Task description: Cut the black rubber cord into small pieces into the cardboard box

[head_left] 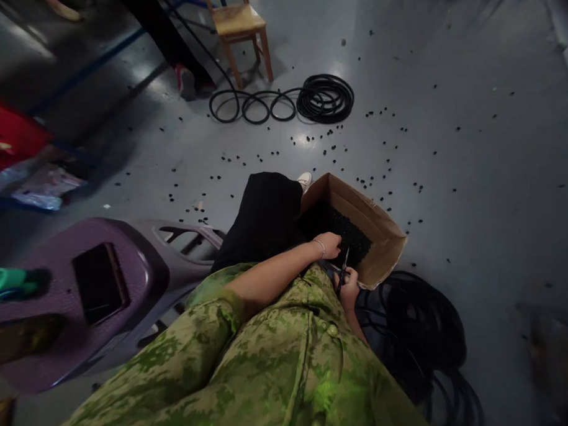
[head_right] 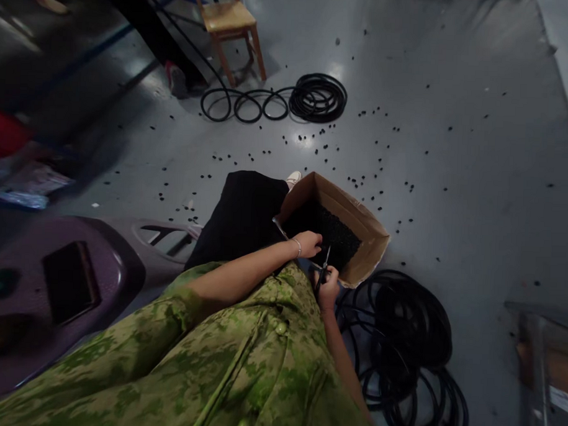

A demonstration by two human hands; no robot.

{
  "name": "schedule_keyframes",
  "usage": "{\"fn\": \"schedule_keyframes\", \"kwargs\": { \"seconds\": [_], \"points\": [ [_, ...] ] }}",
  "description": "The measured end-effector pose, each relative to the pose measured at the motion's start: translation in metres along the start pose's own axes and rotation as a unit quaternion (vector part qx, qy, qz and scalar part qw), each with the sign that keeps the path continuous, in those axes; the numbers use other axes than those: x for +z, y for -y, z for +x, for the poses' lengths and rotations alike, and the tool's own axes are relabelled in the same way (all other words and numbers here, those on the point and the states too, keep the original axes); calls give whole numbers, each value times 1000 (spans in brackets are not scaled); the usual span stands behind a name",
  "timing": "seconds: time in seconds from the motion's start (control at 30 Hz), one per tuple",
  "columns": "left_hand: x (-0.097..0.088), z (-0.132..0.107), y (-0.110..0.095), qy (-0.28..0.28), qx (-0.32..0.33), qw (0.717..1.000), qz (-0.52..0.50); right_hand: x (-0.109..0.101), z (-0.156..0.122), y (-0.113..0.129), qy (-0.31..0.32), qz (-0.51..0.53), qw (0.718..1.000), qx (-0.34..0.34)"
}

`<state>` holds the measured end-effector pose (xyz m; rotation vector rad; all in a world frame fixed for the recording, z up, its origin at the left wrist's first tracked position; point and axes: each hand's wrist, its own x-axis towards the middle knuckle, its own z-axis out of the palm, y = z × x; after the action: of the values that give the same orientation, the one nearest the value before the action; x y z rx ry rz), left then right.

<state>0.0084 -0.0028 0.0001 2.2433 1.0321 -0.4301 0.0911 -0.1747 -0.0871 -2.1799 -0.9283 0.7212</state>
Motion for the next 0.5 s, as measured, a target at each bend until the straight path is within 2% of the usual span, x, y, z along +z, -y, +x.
{"fn": "schedule_keyframes", "kwargs": {
  "seconds": [0.23,0.33,0.43,0.5],
  "points": [
    [-2,-5,-3,-11,1,998,54,-1,1,0,-34,-20,999,14],
    [-2,-9,-7,-39,26,996,76,-2,2,-1,-48,-50,998,9],
    [-4,-14,-10,-77,26,992,101,-4,2,-3,-30,-74,997,-1],
    [-6,-18,-11,-71,-5,992,101,-6,2,-4,-5,-90,996,-4]
  ]
}}
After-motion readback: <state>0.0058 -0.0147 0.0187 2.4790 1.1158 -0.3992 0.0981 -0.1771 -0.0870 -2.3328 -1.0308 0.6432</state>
